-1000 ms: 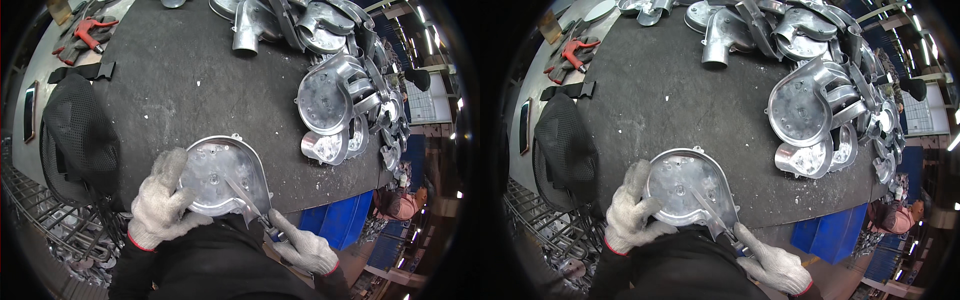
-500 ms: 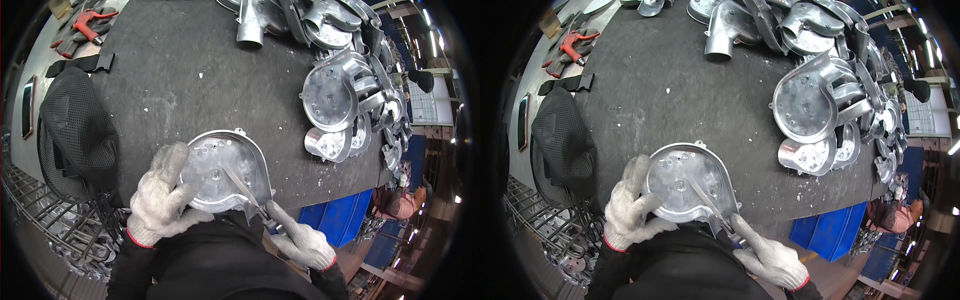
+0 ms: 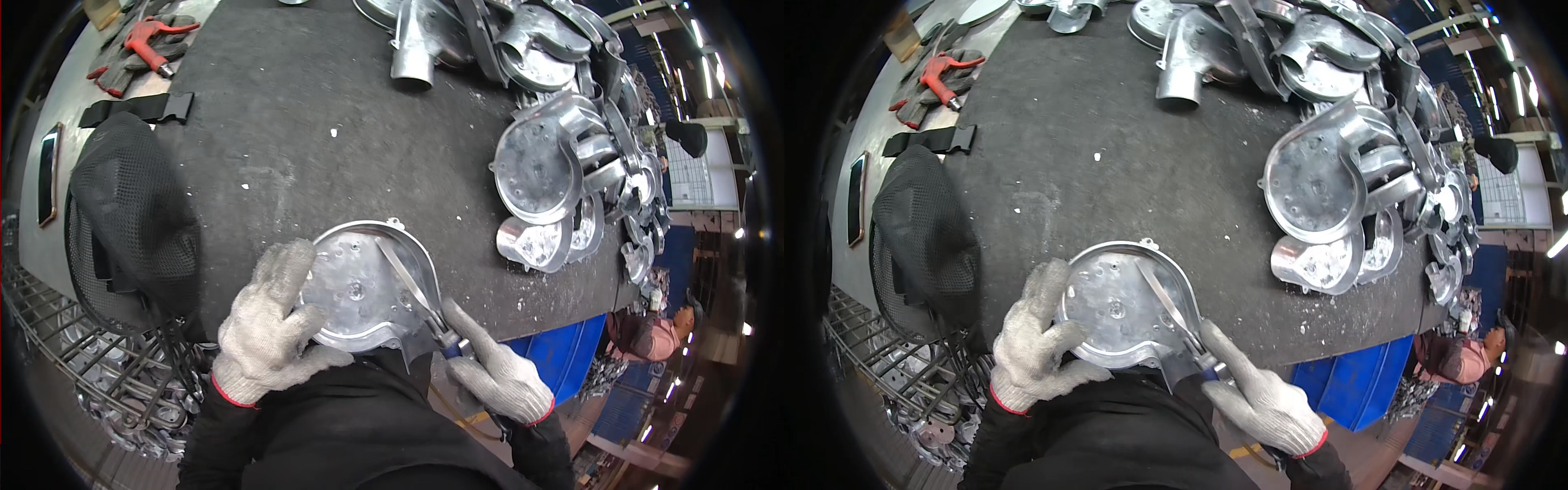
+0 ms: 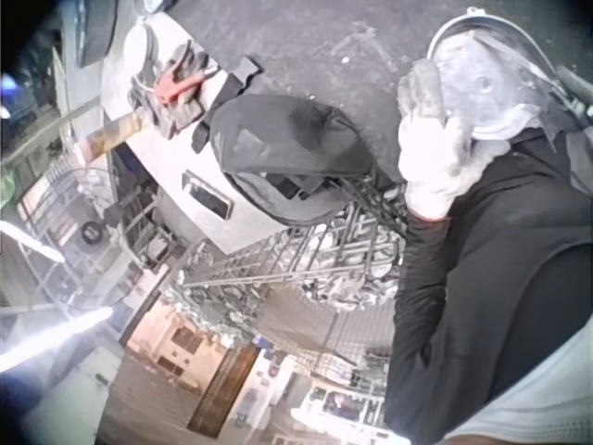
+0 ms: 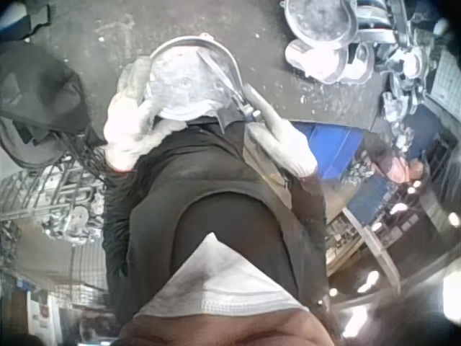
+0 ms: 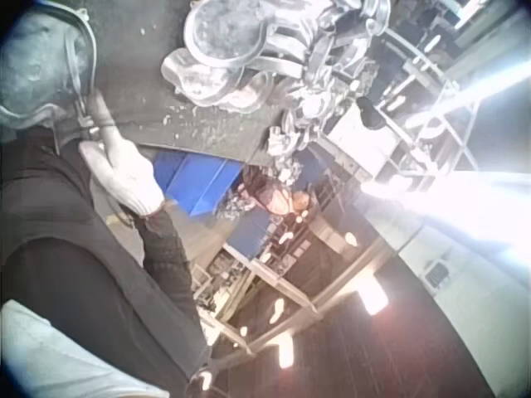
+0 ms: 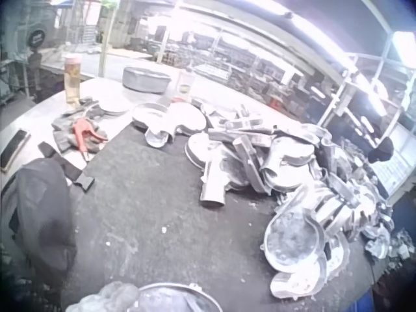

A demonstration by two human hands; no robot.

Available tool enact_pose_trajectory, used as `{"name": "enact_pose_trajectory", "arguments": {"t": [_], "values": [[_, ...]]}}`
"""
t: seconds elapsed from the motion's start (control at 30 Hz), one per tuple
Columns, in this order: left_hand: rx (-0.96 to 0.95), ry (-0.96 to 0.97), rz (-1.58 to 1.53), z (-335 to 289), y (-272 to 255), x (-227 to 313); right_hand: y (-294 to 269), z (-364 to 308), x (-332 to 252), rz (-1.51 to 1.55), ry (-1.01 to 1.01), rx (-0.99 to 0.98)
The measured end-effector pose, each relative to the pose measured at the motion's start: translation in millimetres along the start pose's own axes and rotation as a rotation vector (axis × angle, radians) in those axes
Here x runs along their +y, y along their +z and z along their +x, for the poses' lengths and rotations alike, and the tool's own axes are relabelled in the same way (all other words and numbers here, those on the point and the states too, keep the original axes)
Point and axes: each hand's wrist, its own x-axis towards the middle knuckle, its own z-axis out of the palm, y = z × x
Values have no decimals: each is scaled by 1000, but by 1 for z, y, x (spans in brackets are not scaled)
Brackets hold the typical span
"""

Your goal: The person files metal casing components one at a time, using a handheld pneumatic file to deburr the inner contours and outer edges of each piece.

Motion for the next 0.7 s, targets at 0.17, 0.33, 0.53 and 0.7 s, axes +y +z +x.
{"name": "enact_pose_trajectory", "arguments": {"t": [0.17, 0.33, 0.53, 0.7], "values": [[2, -18, 3, 4, -2, 2, -2, 2, -7, -20, -12, -24], [-17, 10, -44, 3, -9, -3, -2, 2, -20, -157, -23, -24], [-37, -92, -206, -4, -12, -2, 0, -6, -18, -278, -64, -97], [153, -74, -285, -18, 1, -6, 13, 12, -13, -210, -200, -71]]}}
